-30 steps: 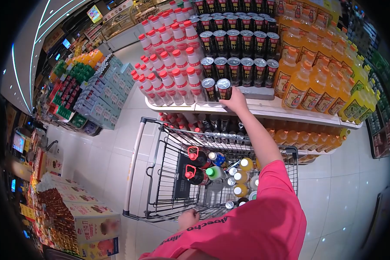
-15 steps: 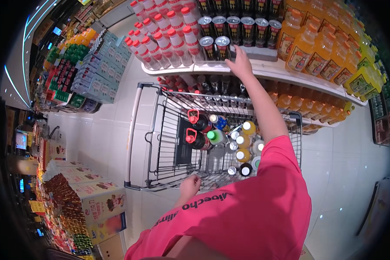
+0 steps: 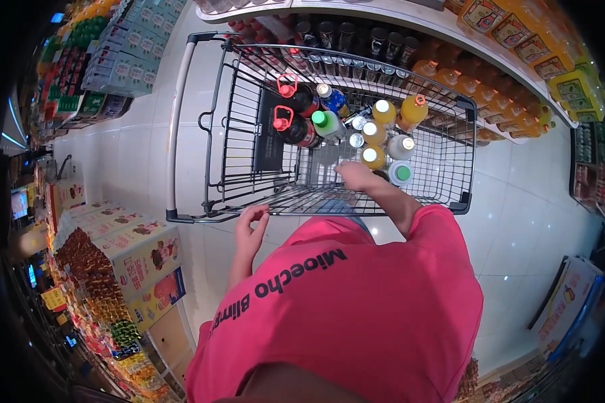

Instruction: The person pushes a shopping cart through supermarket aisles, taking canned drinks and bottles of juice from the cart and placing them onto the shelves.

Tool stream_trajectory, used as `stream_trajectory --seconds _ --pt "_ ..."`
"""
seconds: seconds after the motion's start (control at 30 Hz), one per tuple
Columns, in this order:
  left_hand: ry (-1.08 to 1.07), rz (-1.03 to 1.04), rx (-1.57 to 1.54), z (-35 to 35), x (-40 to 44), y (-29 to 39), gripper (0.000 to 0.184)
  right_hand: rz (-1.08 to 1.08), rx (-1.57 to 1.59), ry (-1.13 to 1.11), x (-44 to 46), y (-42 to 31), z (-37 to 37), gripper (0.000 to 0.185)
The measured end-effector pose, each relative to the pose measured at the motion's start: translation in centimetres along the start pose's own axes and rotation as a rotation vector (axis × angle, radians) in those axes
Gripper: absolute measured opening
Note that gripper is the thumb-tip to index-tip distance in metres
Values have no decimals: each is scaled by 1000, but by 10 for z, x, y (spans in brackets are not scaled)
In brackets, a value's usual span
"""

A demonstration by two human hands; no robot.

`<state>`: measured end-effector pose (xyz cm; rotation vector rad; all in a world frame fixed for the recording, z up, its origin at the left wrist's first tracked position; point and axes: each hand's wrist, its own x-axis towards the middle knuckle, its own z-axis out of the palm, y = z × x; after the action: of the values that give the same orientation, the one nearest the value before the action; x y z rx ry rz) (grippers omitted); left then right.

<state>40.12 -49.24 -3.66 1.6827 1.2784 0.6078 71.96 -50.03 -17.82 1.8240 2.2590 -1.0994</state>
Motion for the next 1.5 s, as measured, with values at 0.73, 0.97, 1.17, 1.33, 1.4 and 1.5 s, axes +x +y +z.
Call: stream_trajectory --seconds 0.73,0.97,1.17,1.33,1.4,1.5 --pt "147 -23 -205 -27 -65 9 21 187 -12 56 4 -40 -62 50" --pt "-110 109 -411 -24 -30 23 43 37 755 233 -110 -135 -160 36" --pt "-709 -153 -923 -7 -20 62 57 -270 1071 255 -171 -167 -152 46" --pt "-905 -3 -893 19 -26 77 53 -238 1147 390 -185 -164 -131 45" --pt "-854 9 -935 30 -28 88 52 -120 1170 472 -196 -165 -135 46" --pt "-781 29 -907 56 -22 99 61 -278 1228 520 -197 -146 -127 57"
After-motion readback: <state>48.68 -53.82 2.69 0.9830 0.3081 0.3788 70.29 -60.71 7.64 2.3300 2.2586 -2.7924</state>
